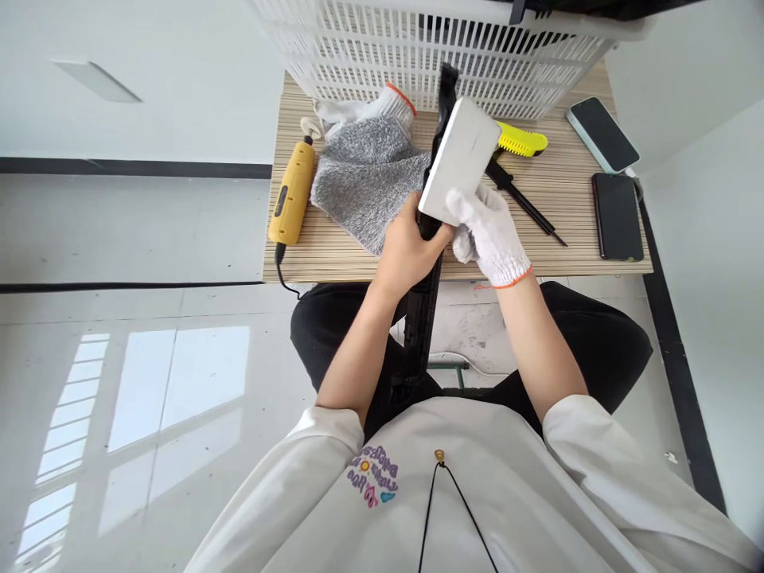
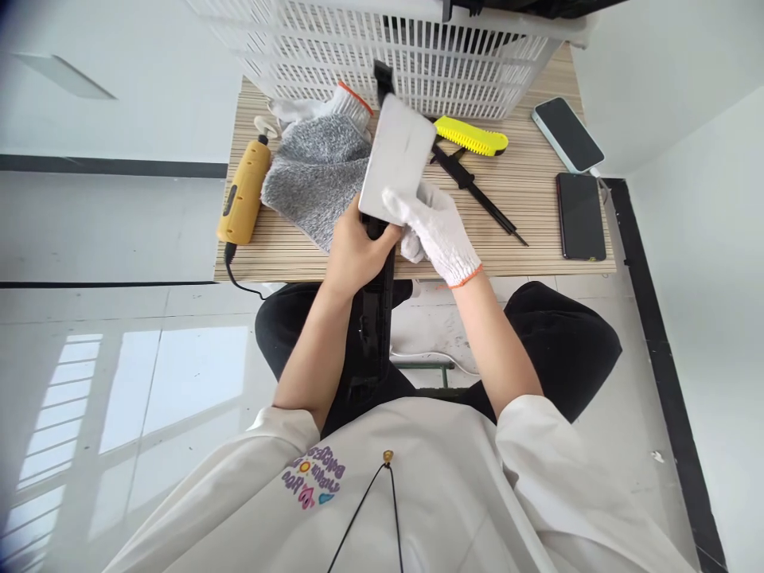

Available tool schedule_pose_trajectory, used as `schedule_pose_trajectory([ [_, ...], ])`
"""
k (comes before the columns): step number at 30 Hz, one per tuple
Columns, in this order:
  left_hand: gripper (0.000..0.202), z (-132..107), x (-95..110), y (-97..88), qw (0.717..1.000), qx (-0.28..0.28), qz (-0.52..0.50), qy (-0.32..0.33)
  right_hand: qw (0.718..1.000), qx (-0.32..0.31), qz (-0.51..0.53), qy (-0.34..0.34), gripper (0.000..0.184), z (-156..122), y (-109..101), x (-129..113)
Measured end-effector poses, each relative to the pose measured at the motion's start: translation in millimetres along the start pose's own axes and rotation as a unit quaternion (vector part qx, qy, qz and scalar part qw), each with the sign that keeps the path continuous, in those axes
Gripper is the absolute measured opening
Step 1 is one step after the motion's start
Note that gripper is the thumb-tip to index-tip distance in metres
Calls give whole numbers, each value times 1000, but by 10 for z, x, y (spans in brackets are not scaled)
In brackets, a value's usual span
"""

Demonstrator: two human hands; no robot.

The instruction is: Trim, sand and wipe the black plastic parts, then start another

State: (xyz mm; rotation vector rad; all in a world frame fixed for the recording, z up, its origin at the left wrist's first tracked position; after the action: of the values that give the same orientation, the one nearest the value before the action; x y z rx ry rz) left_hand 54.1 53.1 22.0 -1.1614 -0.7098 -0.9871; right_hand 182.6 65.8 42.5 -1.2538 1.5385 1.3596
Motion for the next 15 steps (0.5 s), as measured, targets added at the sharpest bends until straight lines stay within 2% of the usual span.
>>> schedule_pose_trajectory([
  [4,25,-2,17,12,1000,-18,6,-11,995,53,50,-63,48,-5,-96,-75],
  [7,25,-3,33,1,1000,-14,12,-13,997,21,50,-58,49,-7,-54,-51],
  [11,24,-5,47,10,1000,-21,12,-14,994,68,56,-72,51,-32,-116,-65],
  [15,22,-7,65,-2,1000,-19,2,-21,997,37,42,-47,43,-44,-64,-37],
])
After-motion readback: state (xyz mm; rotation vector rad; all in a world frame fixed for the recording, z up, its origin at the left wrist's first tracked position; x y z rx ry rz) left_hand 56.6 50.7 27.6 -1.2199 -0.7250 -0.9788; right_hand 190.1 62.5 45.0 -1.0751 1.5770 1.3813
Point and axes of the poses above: each hand's wrist, its own z-axis towards the middle knuckle, its own y-axis out of the palm, x = y × z, the point moved 7 cm from there along z, towards the middle knuckle, and after that the axes turned 7 degrees about z, right-handed, at the moved point
